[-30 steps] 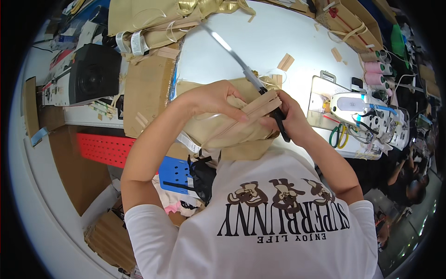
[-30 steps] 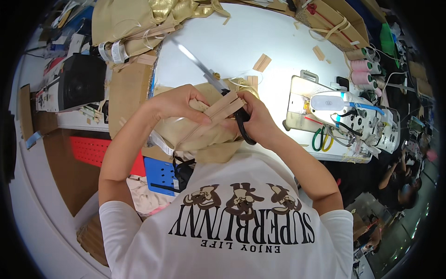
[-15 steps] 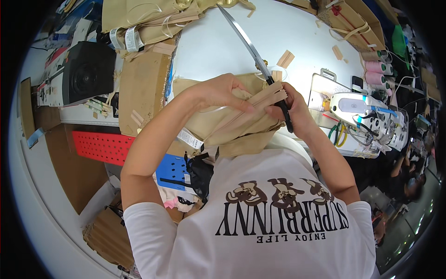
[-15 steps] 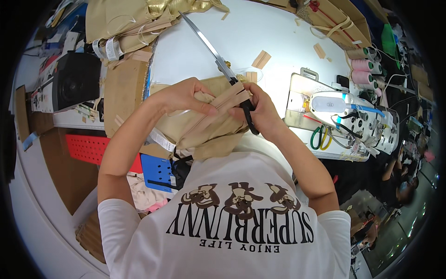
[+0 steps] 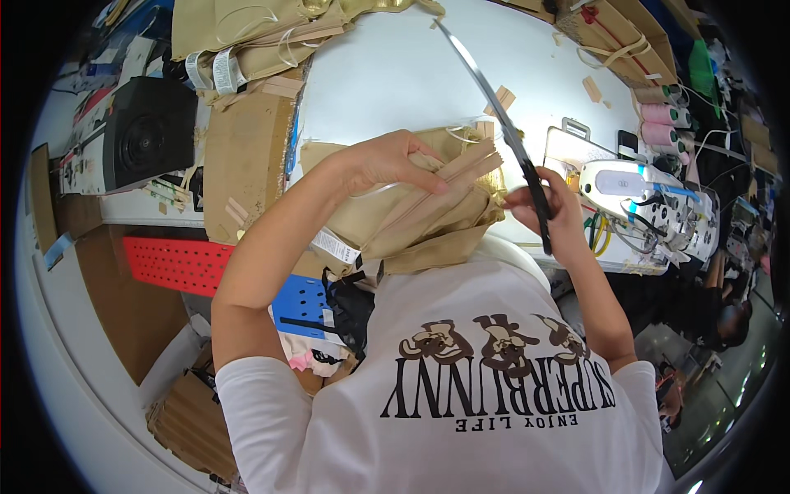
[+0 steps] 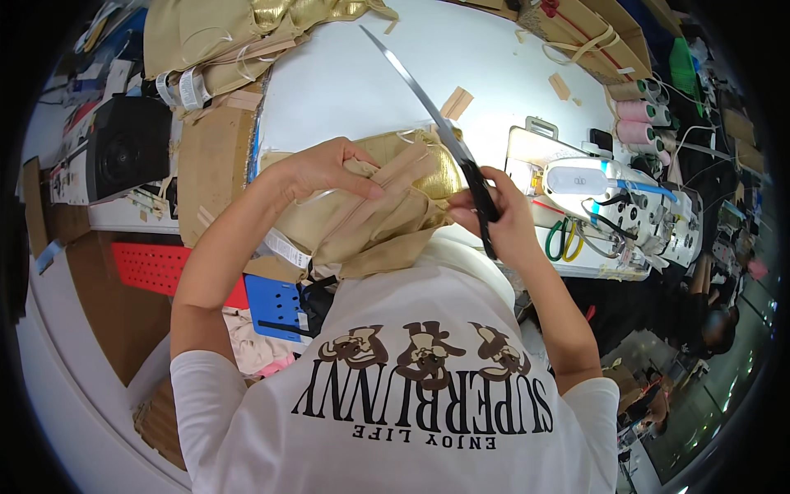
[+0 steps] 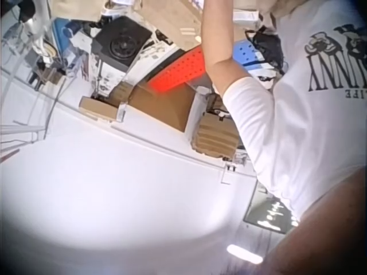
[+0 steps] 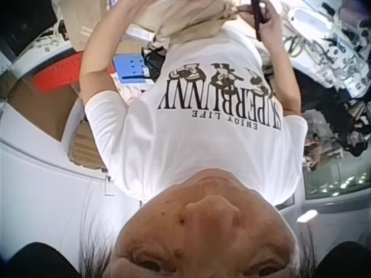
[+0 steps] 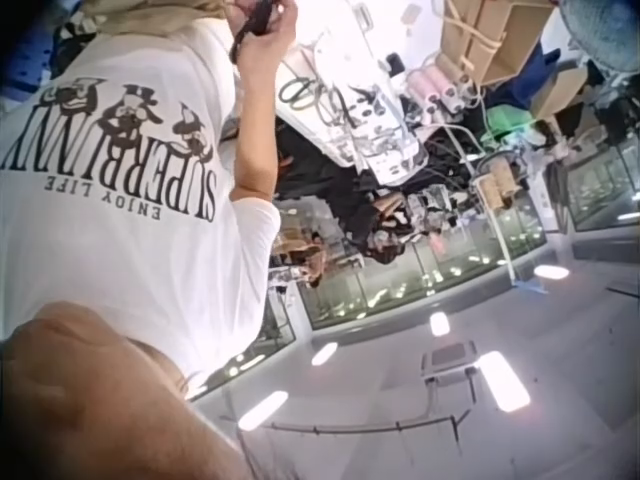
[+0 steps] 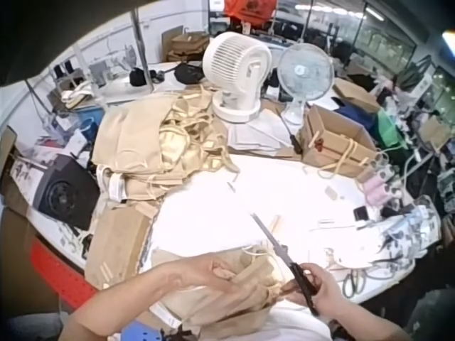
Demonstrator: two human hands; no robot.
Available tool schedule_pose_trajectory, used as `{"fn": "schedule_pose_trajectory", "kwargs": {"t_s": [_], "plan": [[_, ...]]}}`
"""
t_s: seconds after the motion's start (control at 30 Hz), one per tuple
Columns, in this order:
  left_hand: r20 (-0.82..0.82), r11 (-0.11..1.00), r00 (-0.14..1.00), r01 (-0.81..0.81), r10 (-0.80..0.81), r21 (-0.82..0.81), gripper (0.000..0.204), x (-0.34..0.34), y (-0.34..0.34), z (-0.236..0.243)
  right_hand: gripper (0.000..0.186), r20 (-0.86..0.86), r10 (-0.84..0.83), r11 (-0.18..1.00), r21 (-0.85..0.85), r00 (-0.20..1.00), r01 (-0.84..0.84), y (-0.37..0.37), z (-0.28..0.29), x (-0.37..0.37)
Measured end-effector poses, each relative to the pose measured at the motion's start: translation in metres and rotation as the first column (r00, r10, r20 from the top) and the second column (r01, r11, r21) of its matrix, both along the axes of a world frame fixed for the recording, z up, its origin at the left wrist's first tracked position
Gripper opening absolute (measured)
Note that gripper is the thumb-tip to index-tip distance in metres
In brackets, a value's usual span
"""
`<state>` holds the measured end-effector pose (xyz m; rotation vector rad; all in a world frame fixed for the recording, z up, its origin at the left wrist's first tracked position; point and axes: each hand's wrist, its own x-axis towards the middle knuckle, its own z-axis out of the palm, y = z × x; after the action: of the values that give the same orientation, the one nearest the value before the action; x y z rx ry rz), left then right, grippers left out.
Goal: The person is cutting pieces of gold fabric along pattern lines using a pair of scissors.
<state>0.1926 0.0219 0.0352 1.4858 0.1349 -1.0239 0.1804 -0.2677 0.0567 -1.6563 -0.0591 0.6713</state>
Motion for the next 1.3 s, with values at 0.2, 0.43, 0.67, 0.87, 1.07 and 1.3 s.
{"fn": "schedule_pose_trajectory", "kwargs": {"t_s": [0.2, 0.43, 0.67, 0.87, 1.07, 1.3], "plan": [[-0.030, 1.000, 0.999, -0.027, 0.027, -0.003, 0.083, 0.000, 0.004, -0.005, 0.073, 0.109, 0.051, 0.961, -0.275, 0.993, -0.019, -0.070, 0.019, -0.048], [-0.045, 0.999, 0.999, 0.022, -0.024, -0.041, 0.075, 0.002, 0.004, -0.012, 0.070, 0.025, 0.267, 0.846, -0.485, 0.963, -0.222, -0.116, 0.052, -0.068], [-0.031, 0.998, 0.999, 0.007, -0.009, -0.069, 0.056, 0.002, 0.002, -0.004, 0.074, 0.044, 0.347, 0.831, -0.477, 0.937, -0.285, -0.117, 0.054, -0.072], [-0.043, 0.995, 0.999, 0.011, -0.015, -0.096, 0.054, 0.001, 0.002, -0.005, 0.077, 0.037, 0.357, 0.802, -0.525, 0.933, -0.286, -0.116, 0.051, -0.074], [-0.049, 0.997, 0.999, 0.015, -0.019, -0.079, 0.055, 0.001, 0.002, -0.001, 0.080, 0.033, 0.372, 0.780, -0.552, 0.928, -0.293, -0.114, 0.054, -0.070], [-0.055, 0.994, 0.998, 0.022, -0.028, -0.108, 0.055, 0.001, 0.001, -0.002, 0.081, -0.007, 0.347, 0.789, -0.538, 0.938, -0.297, -0.107, 0.058, -0.068]]}}
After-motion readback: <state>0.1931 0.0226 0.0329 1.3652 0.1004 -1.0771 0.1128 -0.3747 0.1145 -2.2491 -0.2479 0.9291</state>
